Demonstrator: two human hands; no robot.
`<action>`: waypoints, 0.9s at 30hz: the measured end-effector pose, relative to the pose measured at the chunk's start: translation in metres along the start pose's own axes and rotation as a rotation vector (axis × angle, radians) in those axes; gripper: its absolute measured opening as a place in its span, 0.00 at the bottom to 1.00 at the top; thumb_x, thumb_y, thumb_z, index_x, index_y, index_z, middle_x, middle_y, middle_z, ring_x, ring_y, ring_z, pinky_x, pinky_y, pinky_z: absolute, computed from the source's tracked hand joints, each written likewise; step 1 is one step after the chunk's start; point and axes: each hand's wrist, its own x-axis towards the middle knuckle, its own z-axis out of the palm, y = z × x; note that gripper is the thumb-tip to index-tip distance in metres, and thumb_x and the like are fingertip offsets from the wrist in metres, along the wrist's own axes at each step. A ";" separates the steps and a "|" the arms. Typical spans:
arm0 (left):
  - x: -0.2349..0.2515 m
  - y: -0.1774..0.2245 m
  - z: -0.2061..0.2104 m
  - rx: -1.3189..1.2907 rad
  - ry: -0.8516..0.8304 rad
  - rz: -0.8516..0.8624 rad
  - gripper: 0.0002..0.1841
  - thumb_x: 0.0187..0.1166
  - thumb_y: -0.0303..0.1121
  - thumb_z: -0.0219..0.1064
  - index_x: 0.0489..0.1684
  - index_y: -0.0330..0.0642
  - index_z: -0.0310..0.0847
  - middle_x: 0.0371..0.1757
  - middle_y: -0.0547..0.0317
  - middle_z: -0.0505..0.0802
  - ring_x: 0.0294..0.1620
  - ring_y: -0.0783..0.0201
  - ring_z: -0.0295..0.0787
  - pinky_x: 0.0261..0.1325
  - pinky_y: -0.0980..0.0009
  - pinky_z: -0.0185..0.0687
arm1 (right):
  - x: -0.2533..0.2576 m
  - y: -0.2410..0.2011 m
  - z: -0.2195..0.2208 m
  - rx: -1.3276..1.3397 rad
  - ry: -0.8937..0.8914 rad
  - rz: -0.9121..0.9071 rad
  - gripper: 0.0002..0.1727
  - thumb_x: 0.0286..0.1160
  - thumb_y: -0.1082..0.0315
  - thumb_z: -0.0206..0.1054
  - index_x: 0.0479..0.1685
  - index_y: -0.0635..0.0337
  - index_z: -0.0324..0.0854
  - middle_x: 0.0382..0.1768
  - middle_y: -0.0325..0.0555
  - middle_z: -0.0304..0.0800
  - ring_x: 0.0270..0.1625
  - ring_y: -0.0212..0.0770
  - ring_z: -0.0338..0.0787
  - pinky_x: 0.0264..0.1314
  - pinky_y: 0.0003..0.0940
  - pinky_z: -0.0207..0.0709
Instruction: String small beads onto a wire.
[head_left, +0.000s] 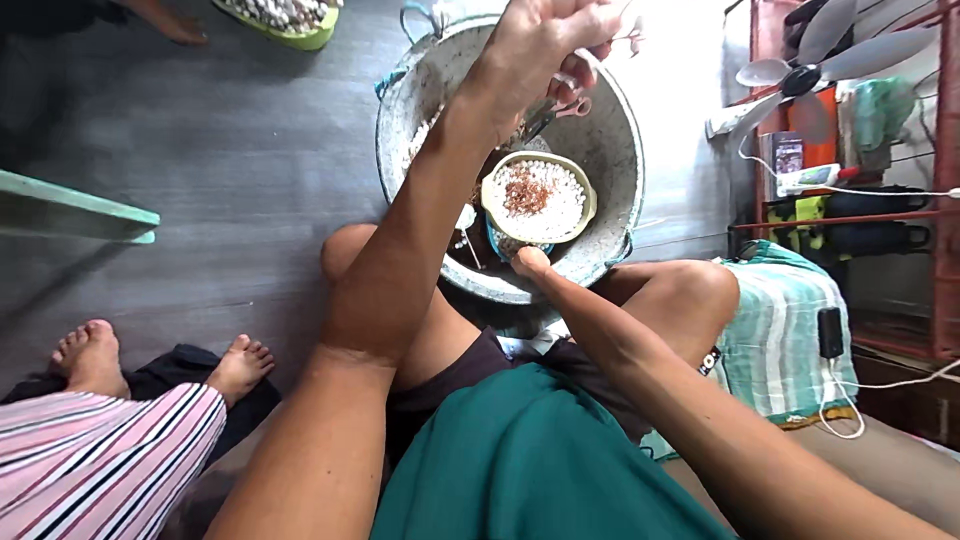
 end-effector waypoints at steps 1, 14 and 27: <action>0.000 0.000 0.000 -0.020 -0.006 -0.003 0.09 0.89 0.31 0.62 0.50 0.34 0.84 0.38 0.55 0.92 0.30 0.65 0.89 0.34 0.70 0.89 | 0.028 0.016 0.023 0.062 -0.095 0.064 0.26 0.84 0.51 0.57 0.51 0.67 0.90 0.54 0.65 0.92 0.60 0.66 0.90 0.59 0.71 0.80; -0.002 -0.008 0.002 -0.092 -0.036 0.006 0.08 0.88 0.31 0.60 0.48 0.38 0.85 0.36 0.56 0.92 0.33 0.66 0.89 0.36 0.71 0.88 | 0.068 0.026 0.030 0.068 -0.414 0.193 0.27 0.82 0.56 0.60 0.67 0.71 0.81 0.71 0.66 0.83 0.76 0.63 0.81 0.75 0.66 0.74; 0.004 -0.023 0.008 0.081 0.138 0.094 0.07 0.87 0.29 0.62 0.43 0.38 0.85 0.32 0.59 0.91 0.27 0.67 0.87 0.31 0.72 0.85 | -0.010 0.049 -0.030 0.372 -0.118 0.107 0.24 0.62 0.46 0.75 0.42 0.60 0.90 0.46 0.57 0.92 0.55 0.58 0.91 0.56 0.64 0.82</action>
